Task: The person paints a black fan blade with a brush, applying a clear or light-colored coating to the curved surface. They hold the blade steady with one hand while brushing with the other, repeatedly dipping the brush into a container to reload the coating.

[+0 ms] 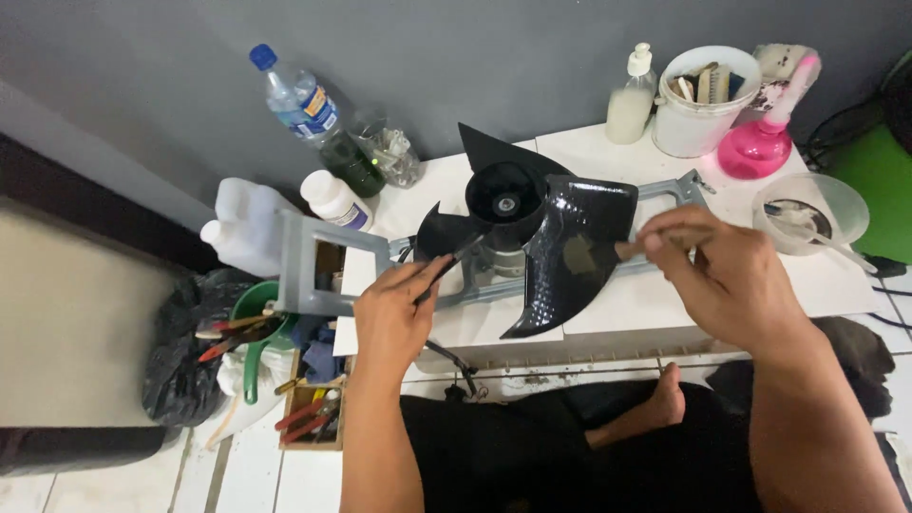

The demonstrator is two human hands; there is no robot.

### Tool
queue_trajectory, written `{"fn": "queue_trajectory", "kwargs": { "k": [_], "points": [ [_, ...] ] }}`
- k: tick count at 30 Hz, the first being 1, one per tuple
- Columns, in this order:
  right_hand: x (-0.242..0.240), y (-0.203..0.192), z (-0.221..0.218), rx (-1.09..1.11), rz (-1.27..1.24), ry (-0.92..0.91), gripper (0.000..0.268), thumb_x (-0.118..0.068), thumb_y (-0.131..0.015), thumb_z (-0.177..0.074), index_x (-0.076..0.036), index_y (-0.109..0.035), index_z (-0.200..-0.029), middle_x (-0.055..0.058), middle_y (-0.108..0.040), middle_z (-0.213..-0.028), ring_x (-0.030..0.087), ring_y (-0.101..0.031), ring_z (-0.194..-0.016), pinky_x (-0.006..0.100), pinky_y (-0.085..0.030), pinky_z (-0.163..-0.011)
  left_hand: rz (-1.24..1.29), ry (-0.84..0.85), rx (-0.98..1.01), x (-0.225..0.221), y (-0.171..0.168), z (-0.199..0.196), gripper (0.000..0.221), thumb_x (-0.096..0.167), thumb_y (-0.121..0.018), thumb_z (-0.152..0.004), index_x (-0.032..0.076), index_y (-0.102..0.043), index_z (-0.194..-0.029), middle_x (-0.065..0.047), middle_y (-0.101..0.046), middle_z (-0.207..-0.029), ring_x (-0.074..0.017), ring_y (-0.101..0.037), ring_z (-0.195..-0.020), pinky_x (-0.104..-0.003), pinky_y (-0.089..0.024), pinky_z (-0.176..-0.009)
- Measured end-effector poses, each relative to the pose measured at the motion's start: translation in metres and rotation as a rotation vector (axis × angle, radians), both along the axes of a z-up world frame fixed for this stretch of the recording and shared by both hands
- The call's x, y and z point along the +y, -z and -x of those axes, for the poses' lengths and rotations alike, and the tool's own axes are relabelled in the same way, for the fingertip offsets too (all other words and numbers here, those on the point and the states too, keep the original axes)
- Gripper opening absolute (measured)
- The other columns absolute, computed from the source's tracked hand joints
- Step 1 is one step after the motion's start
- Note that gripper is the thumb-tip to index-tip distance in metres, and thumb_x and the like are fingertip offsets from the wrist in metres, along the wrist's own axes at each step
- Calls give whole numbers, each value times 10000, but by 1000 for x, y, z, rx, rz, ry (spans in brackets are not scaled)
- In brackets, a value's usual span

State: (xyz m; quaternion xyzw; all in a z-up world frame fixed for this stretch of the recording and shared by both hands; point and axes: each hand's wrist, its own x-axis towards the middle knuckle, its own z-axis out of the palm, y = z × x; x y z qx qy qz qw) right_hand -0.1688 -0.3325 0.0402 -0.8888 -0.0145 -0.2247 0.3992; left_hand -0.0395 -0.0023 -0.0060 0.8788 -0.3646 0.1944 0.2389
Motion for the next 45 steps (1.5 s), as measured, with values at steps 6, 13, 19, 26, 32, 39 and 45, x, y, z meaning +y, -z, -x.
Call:
{"fn": "queue_trajectory", "kwargs": {
  "k": [6,13,19,26,32,39,45],
  "points": [
    [15,9,18,96,-167,110,235,-130,-584,-1048,-2,-695,-886,27,-718,-1094,150,-631,-653,290,-470,-639,-85,-108,75,2,-1,1,364,178,-604,-1003,322,-727,-1313,120,-706,-989,-190,-675,-873,-374,-482,-531],
    [22,31,34,-187,49,140,341,-43,-543,-1099,41,-707,-812,102,-727,-1127,198,-689,-878,322,-446,-627,-114,-145,120,6,3,1,413,165,-603,-965,369,-727,-1301,115,-710,-995,-208,-680,-874,-397,-511,-594],
    [24,18,33,6,13,146,487,-184,-553,-1099,2,-667,-664,-31,-724,-1185,164,-684,-816,339,-461,-679,-106,-121,98,10,8,-4,401,157,-609,-971,343,-734,-1303,123,-706,-988,-175,-670,-939,-400,-525,-597],
    [33,-25,8,223,70,89,329,-249,-549,-1029,-38,-756,-883,-48,-729,-1193,149,-605,-624,328,-414,-577,-111,-111,141,14,5,-15,385,172,-600,-987,344,-730,-1305,107,-714,-1005,-179,-661,-978,-393,-536,-639],
    [27,-35,-14,230,152,-7,230,-258,-548,-1004,-111,-722,-976,-69,-810,-1028,119,-644,-576,302,-474,-581,-49,-70,210,19,4,-31,366,167,-598,-995,308,-741,-1301,106,-731,-1091,-166,-687,-936,-383,-553,-627],
    [24,-37,-31,41,200,-109,109,-227,-628,-962,-149,-651,-1035,-75,-844,-871,59,-770,-681,262,-534,-559,24,-69,237,15,4,-31,416,108,-638,-950,288,-735,-1312,115,-724,-1035,-139,-662,-792,-335,-543,-656],
    [7,-10,-28,-156,215,-46,196,-173,-664,-951,-10,-765,-907,8,-782,-1021,66,-683,-532,241,-506,-404,50,-23,133,9,2,-23,419,52,-649,-925,249,-748,-1281,62,-760,-1183,-187,-694,-1069,-335,-596,-765]
  ]
}}
